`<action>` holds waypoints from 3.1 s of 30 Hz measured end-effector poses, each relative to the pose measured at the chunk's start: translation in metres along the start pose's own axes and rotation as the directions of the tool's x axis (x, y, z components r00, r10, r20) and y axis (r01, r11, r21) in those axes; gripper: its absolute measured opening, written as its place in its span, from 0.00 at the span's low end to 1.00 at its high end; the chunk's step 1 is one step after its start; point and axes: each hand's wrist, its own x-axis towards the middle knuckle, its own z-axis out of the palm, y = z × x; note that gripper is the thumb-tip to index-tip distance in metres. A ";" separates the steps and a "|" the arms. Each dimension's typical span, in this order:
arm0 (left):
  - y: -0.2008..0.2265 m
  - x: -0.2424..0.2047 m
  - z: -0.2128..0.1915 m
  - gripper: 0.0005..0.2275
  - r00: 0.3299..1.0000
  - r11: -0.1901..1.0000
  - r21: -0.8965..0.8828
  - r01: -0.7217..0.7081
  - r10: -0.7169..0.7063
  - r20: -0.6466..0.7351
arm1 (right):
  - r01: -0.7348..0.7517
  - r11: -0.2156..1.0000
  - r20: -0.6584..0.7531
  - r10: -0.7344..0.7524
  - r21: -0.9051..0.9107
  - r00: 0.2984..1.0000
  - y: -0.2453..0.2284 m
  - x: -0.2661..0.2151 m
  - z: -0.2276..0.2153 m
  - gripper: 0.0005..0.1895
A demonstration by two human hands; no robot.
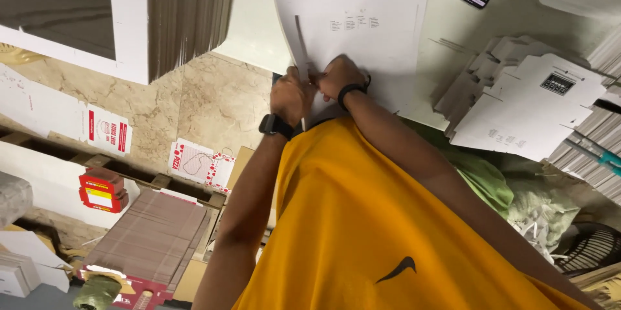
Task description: The person repeatedly folds flat cardboard sheets into box shapes by hand, pressing along pre-scored lines to form the sides and base. The person handles multiple sheets one at a time, folding and setting each completed box aside.
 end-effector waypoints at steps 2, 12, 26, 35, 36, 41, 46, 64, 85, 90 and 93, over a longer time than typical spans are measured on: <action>-0.014 -0.004 -0.008 0.15 0.999 0.962 -0.273 -0.025 0.016 -0.036 | -0.016 1.000 0.031 0.016 0.010 0.999 -0.003 -0.006 -0.002 0.15; -0.049 -0.025 0.031 0.26 0.974 0.728 -0.657 0.196 -0.069 0.215 | 0.079 0.984 0.108 -0.097 0.163 0.989 0.034 0.017 -0.005 0.17; -0.014 -0.025 0.054 0.27 0.865 -0.097 -0.994 0.041 -0.495 0.084 | 0.259 0.720 -0.204 -0.488 -0.644 0.849 0.043 0.041 0.055 0.70; -0.010 -0.032 0.035 0.25 0.802 0.075 -0.960 0.269 -0.569 0.181 | -0.012 0.820 -0.165 -0.101 -0.573 0.981 0.000 0.027 0.051 0.74; -0.007 -0.028 0.030 0.25 0.805 0.074 -0.963 0.260 -0.567 0.174 | -0.011 0.819 -0.171 -0.107 -0.574 0.979 -0.005 0.030 0.047 0.74; 0.008 -0.058 0.007 0.18 0.811 0.110 -0.977 0.183 -0.578 0.087 | -0.008 0.837 -0.142 -0.083 -0.547 0.986 -0.008 0.021 0.047 0.75; 0.004 -0.063 0.044 0.31 0.814 0.348 -0.932 0.099 -0.567 -0.125 | 0.015 0.850 -0.187 -0.133 -0.527 0.973 0.016 0.027 0.058 0.61; -0.073 -0.040 0.033 0.28 0.920 0.852 -0.512 -0.111 -0.107 -0.376 | -0.073 0.943 -0.176 0.016 -0.326 0.984 -0.007 0.009 0.043 0.66; -0.049 -0.007 -0.006 0.20 0.981 0.914 -0.361 -0.187 0.154 -0.117 | -0.123 0.906 -0.338 -0.023 -0.406 0.941 0.028 0.049 0.074 0.71; -0.055 0.006 -0.013 0.24 0.976 0.925 -0.328 -0.194 0.147 -0.162 | -0.106 0.917 -0.287 -0.009 -0.383 0.958 0.020 0.043 0.058 0.72; -0.067 0.002 -0.051 0.21 0.997 0.811 -0.580 -0.081 0.063 -0.051 | -0.095 0.937 -0.238 0.013 -0.336 0.971 0.013 0.031 0.051 0.65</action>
